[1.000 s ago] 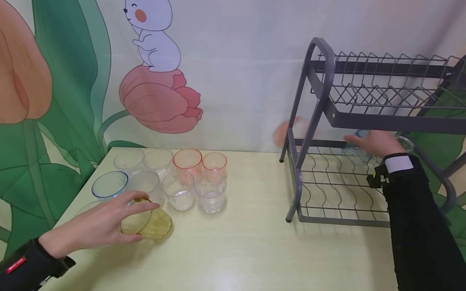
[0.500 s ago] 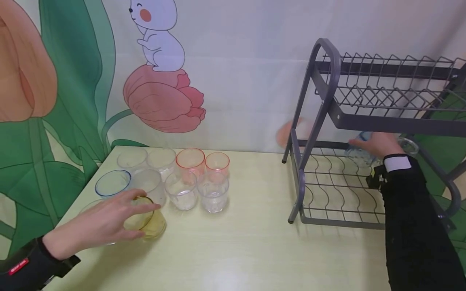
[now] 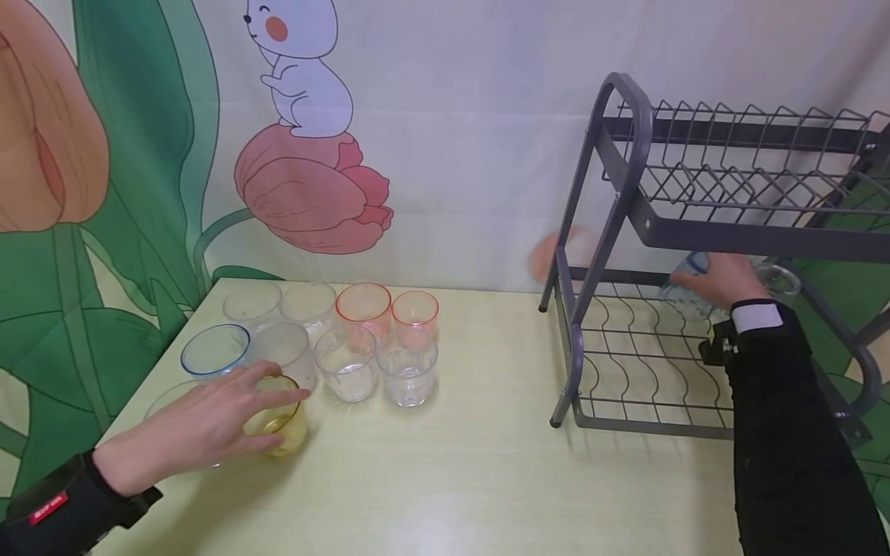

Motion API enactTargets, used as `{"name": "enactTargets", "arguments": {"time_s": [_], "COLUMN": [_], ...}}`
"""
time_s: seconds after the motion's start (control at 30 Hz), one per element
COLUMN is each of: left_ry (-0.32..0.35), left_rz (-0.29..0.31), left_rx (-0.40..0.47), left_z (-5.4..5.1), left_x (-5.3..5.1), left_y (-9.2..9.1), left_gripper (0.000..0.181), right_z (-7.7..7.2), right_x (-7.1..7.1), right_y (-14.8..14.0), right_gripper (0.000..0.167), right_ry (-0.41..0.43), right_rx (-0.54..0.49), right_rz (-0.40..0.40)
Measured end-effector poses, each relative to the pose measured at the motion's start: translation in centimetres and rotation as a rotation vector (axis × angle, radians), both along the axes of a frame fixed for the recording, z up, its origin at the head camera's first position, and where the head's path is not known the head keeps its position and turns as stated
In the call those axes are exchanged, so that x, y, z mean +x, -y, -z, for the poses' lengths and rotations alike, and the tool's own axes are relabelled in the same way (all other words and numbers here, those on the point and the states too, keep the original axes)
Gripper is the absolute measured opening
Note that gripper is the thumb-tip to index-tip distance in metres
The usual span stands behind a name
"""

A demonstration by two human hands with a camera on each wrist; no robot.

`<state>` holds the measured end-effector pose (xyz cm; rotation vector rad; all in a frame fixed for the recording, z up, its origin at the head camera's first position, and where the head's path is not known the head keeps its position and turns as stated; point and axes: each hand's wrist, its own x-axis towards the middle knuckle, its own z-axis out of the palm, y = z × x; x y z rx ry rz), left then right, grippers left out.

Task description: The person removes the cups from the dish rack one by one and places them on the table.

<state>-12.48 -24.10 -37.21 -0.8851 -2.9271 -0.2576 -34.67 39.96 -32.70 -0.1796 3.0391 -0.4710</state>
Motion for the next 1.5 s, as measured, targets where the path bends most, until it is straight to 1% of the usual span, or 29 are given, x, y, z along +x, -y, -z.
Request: {"name": "enactTargets", "arguments": {"time_s": [0.2,0.3,0.47,0.57,0.73,0.83,1.0,1.07,1.1,1.13,1.2,1.3,1.37,1.47,1.5], "left_ry": [-0.003,-0.007,-0.052,-0.079,-0.113,-0.118,-0.088,-0.073,-0.062,-0.053,-0.038,-0.017,-0.001,0.025,0.035], "left_rz": [0.001,-0.005,-0.005,0.007,0.025,0.018,-0.025,-0.037,-0.040,-0.042,-0.036,-0.027,-0.027,-0.027,-0.026], "left_rx": [-0.012,-0.015,-0.041,-0.058,-0.079,-0.083,-0.070,-0.058,-0.052,-0.049,-0.039,-0.032,-0.028,-0.022,-0.018], "left_z": [-0.2,-0.2,-0.2,-0.2,-0.2,-0.1,-0.1,-0.3,-0.3,-0.4,-0.4,-0.3,-0.3,-0.3,-0.4], "left_x": [0.0,-0.1,-0.1,-0.1,0.0,0.1,0.3,0.3,0.4,0.4,0.4,0.3,0.2,0.0,-0.1], "left_y": [-0.2,-0.3,-0.3,-0.2,0.0,0.0,0.2,0.3,0.3,0.3,0.3,0.3,0.2,-0.1,-0.3], "left_gripper": [0.046,0.047,0.047,0.048,0.058,0.067,0.087,0.093,0.095,0.096,0.100,0.107,0.112,0.117,0.118], "right_z": [0.2,0.3,0.3,0.2,0.0,0.0,-0.1,-0.3,-0.5,-0.7,-1.1,-1.8,-2.1,-2.7,-2.8], "right_x": [0.0,-0.1,-0.1,0.0,0.1,0.2,0.4,0.5,0.7,0.9,1.3,1.9,2.2,2.8,2.9], "right_y": [-0.3,-0.5,-0.3,-0.1,0.0,-0.1,-0.2,-0.1,-0.1,0.0,0.3,0.9,1.4,1.8,1.9], "right_gripper": [0.093,0.089,0.073,0.068,0.069,0.073,0.074,0.073,0.076,0.079,0.089,0.099,0.099,0.095,0.095], "right_ry": [-0.013,-0.019,-0.046,-0.054,-0.047,-0.038,-0.074,-0.093,-0.089,-0.080,-0.071,-0.085,-0.137,-0.207,-0.242], "right_rx": [-0.012,-0.025,-0.021,-0.007,0.012,0.017,0.006,0.003,0.004,0.011,0.032,0.065,0.070,0.078,0.060], "right_rz": [-0.011,-0.025,-0.055,-0.068,-0.060,-0.040,-0.040,-0.046,-0.041,-0.032,0.013,0.072,0.080,0.053,0.035]}}
